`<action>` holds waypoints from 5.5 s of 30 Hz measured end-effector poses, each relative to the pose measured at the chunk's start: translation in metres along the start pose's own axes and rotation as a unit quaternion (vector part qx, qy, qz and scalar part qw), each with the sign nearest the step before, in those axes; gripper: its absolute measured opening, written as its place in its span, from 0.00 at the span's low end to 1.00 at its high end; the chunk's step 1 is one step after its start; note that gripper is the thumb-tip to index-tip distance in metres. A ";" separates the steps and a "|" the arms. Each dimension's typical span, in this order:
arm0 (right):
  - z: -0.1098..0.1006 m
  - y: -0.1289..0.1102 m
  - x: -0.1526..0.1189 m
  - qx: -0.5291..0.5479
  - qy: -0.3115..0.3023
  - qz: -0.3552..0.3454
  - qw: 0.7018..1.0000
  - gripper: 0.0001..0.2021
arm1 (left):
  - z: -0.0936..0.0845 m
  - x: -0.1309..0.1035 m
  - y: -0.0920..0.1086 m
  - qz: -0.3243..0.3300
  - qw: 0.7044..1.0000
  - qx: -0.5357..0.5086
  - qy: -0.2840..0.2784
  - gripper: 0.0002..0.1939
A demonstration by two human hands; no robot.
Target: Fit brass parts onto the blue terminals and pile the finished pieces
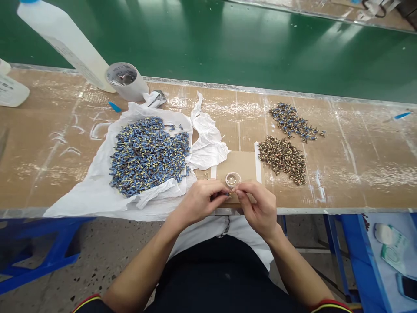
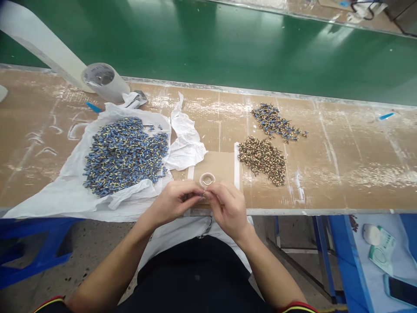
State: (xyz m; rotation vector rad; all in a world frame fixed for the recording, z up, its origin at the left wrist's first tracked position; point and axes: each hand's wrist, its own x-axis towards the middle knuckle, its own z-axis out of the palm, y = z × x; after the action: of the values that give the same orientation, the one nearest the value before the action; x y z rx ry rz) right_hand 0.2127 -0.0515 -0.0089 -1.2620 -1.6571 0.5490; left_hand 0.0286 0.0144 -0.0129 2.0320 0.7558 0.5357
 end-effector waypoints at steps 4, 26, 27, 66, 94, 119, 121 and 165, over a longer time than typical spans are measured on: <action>0.001 -0.001 -0.001 -0.001 0.008 0.000 1.000 0.09 | 0.000 0.000 0.001 -0.010 1.000 -0.002 0.006 0.07; -0.005 0.014 0.006 -0.042 0.034 0.045 0.998 0.13 | -0.007 -0.005 -0.004 -0.055 0.995 -0.076 0.043 0.04; -0.009 0.015 0.006 -0.055 0.044 0.044 0.997 0.13 | -0.007 -0.005 -0.004 -0.057 0.995 -0.075 0.043 0.04; -0.042 -0.003 -0.012 0.080 0.077 0.226 0.968 0.07 | 0.001 -0.011 0.034 -0.027 0.994 -0.006 0.106 0.05; -0.042 -0.066 -0.017 0.079 0.011 0.166 0.983 0.04 | -0.007 -0.008 0.080 0.129 0.984 0.099 0.068 0.09; -0.029 -0.124 0.031 0.239 0.196 0.222 0.925 0.08 | -0.088 0.030 0.135 0.113 0.992 0.044 -0.015 0.07; -0.033 -0.126 0.035 0.244 0.210 0.226 0.920 0.08 | -0.090 0.038 0.136 0.147 0.988 0.050 -0.006 0.07; -0.126 -0.079 0.068 0.129 -0.034 0.055 0.990 0.18 | -0.055 0.073 0.193 0.061 0.992 0.097 0.054 0.12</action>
State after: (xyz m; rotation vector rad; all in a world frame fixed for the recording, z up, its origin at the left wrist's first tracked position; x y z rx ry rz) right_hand 0.2826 -0.0417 0.1386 -1.1597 -1.5207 0.8531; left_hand 0.1069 0.0133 0.1861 2.2547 0.7772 0.6678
